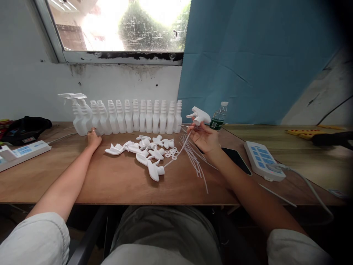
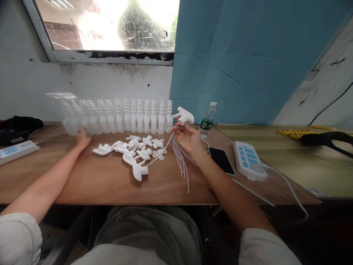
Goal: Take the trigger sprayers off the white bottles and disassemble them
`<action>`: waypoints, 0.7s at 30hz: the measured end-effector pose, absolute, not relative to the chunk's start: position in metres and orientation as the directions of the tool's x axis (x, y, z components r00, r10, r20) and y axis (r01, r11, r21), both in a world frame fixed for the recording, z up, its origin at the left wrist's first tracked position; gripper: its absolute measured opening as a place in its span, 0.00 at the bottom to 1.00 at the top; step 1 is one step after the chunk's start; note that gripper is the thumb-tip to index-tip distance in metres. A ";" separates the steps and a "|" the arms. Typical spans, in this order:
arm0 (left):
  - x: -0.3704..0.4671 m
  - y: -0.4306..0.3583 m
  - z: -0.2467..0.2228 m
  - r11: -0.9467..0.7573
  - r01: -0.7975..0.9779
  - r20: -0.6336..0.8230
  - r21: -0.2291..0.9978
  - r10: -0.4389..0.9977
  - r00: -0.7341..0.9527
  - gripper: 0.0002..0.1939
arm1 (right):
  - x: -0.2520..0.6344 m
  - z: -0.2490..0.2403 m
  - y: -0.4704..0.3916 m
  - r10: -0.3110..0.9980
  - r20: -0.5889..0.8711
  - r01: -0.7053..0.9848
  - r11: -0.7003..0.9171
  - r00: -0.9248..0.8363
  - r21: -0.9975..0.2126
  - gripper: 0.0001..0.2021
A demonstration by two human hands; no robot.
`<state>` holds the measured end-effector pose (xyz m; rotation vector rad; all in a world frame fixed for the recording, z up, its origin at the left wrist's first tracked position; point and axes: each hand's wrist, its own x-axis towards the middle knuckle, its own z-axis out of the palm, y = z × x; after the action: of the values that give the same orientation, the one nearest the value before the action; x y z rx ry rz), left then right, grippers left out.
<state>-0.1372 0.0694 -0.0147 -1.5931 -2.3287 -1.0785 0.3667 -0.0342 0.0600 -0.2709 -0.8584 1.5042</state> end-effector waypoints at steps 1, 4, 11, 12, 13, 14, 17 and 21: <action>-0.137 0.069 -0.015 0.180 0.850 0.473 0.495 0.765 -0.437 0.31 | 0.366 0.060 -0.035 0.930 0.331 -0.741 0.108 -0.160 -0.662 0.02; -0.136 0.068 -0.013 0.145 0.839 0.522 0.525 0.723 -0.452 0.26 | 0.367 0.060 -0.035 0.925 0.335 -0.709 0.114 -0.180 -0.696 0.01; -0.064 0.057 0.018 -0.249 0.823 0.729 0.511 0.633 -0.261 0.15 | 0.376 0.057 -0.027 0.969 0.156 -0.669 -0.013 -0.192 -0.743 0.04; -0.043 0.048 0.023 -0.341 0.793 0.744 0.506 0.637 -0.201 0.14 | 0.376 0.056 -0.026 0.978 0.121 -0.669 -0.022 -0.168 -0.743 0.05; -0.021 0.037 0.027 -0.440 0.753 0.752 0.489 0.650 -0.109 0.13 | 0.377 0.056 -0.024 0.986 0.088 -0.668 -0.028 -0.140 -0.744 0.08; 0.002 0.023 0.031 -0.531 0.702 0.750 0.475 0.662 -0.007 0.12 | 0.377 0.055 -0.023 0.992 0.056 -0.664 -0.035 -0.115 -0.747 0.10; 0.064 -0.035 0.034 -0.726 0.528 0.713 0.442 0.641 0.285 0.08 | 0.377 0.054 -0.021 0.998 -0.015 -0.633 -0.053 -0.066 -0.772 0.14; 0.112 -0.109 0.020 -0.903 0.292 0.559 0.316 0.426 0.711 0.08 | 0.376 0.053 -0.021 0.998 -0.052 -0.537 -0.053 -0.017 -0.842 0.21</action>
<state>0.1124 -0.1088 0.0196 -3.0930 -0.6575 -1.0970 0.3763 -0.0209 0.0534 -0.8169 -0.7550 1.4659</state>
